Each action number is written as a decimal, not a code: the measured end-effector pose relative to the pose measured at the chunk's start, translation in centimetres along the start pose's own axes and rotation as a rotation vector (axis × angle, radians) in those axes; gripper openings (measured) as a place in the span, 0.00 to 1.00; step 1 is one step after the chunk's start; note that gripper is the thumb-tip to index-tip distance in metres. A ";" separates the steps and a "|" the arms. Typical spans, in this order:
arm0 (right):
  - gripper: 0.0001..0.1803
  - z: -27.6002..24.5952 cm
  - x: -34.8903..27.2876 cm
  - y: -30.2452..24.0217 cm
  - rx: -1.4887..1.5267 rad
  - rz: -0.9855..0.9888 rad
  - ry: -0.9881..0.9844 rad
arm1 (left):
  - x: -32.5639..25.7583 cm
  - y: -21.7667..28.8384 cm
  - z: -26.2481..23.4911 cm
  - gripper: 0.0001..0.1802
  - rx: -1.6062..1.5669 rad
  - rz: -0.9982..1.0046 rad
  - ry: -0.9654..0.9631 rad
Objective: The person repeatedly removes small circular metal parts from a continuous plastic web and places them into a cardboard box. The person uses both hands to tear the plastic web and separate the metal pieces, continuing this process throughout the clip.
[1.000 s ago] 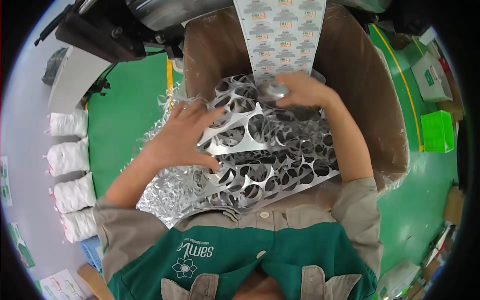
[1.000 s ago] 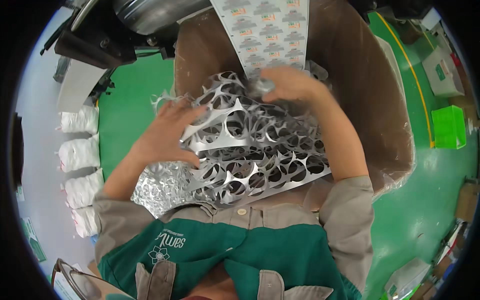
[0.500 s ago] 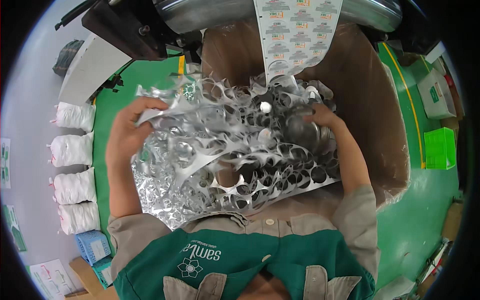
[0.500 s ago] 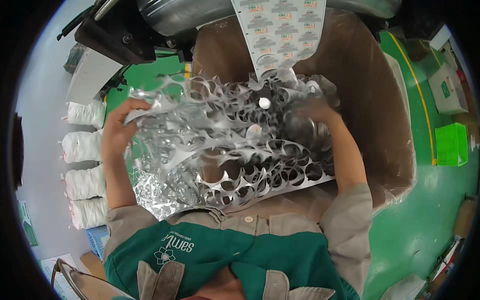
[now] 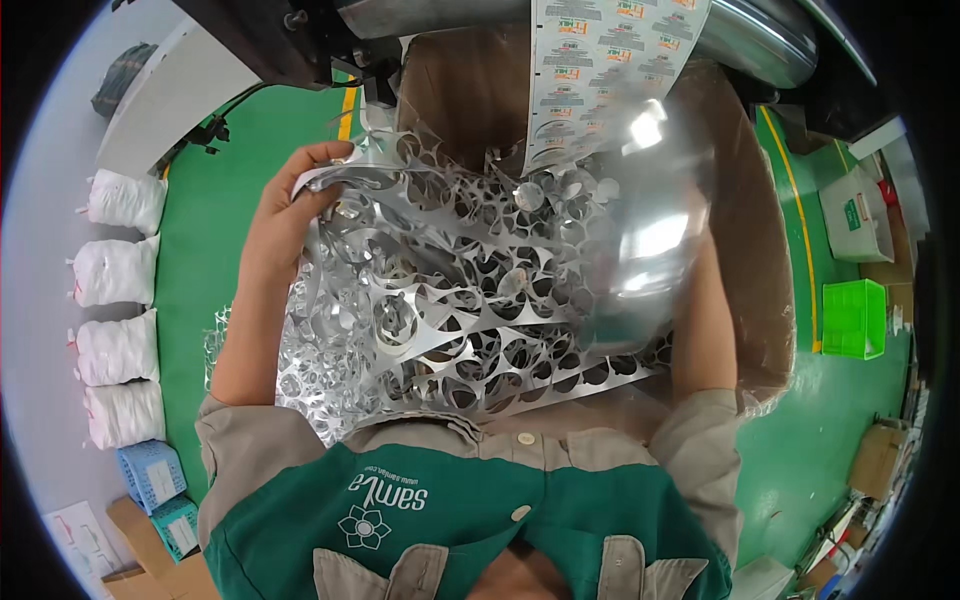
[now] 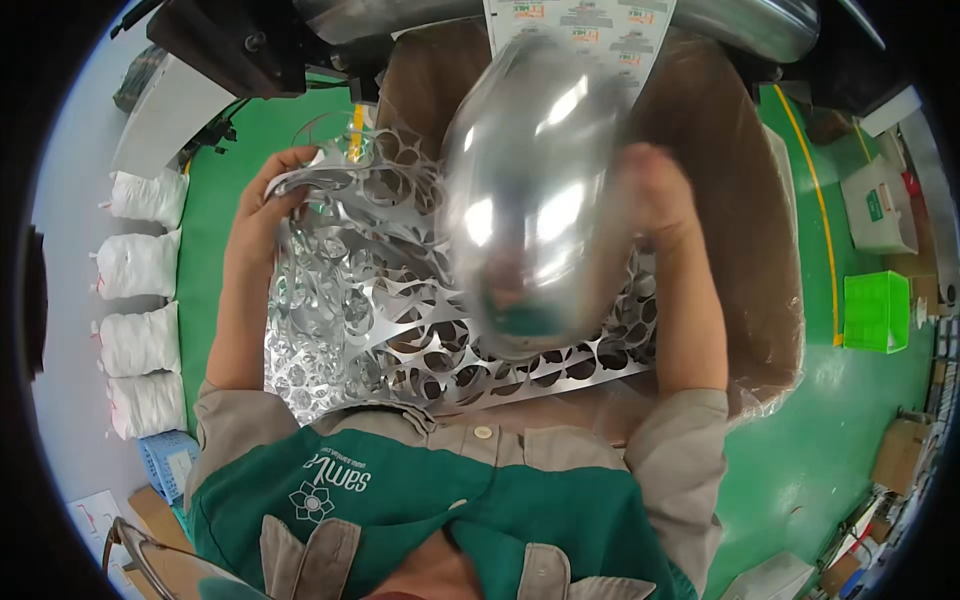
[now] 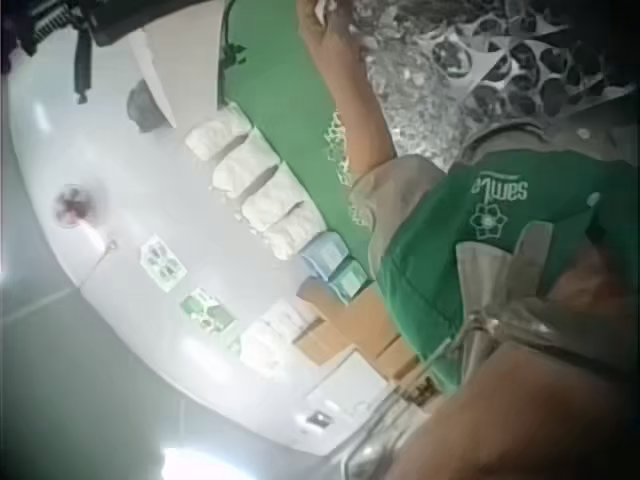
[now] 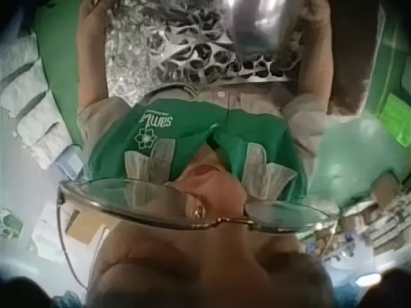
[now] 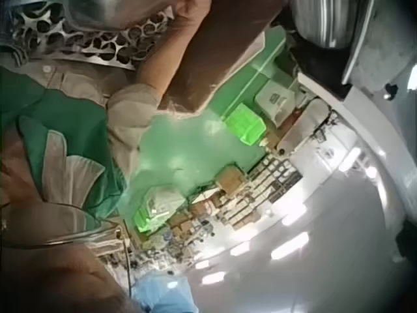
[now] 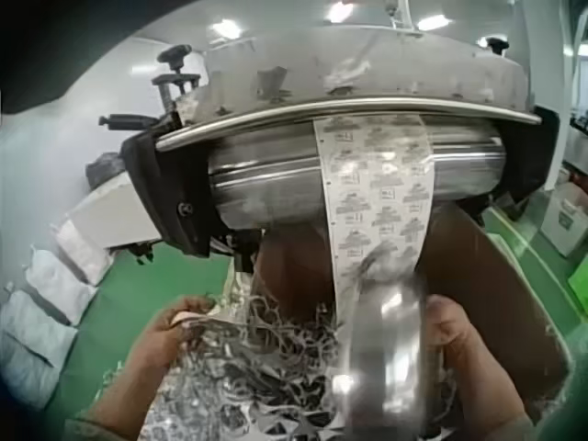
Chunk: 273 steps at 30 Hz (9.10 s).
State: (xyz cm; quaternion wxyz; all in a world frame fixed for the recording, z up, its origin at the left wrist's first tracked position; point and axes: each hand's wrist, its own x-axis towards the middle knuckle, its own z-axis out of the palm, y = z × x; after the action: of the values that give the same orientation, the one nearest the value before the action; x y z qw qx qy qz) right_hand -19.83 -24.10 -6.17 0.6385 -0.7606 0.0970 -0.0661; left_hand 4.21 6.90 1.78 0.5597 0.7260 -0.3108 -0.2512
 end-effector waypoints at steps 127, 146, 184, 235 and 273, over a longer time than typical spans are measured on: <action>0.28 -4.2 -0.2 -0.8 0.557 -0.026 0.245 | 3.7 -7.6 12.3 0.09 0.890 0.513 -0.986; 0.19 -7.4 0.4 5.6 0.555 -0.082 0.302 | 4.1 -7.1 13.4 0.07 1.087 0.564 -0.945; 0.28 -8.7 -3.6 7.6 0.408 0.072 0.030 | 5.4 -7.3 11.6 0.08 0.925 0.477 -0.532; 0.33 -1.6 -0.3 18.4 0.203 0.433 -0.017 | 0.9 2.6 14.5 0.13 1.012 0.644 -0.946; 0.17 -4.1 -0.4 12.3 0.776 -0.016 -0.005 | 1.1 -1.6 10.7 0.04 0.905 0.962 -0.693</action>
State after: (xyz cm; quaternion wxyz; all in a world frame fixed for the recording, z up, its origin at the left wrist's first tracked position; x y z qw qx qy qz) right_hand -21.88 -30.02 -17.51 0.8785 -0.4635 0.0572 -0.1009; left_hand -2.44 -0.62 -2.40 0.1242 0.5485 -0.8259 -0.0408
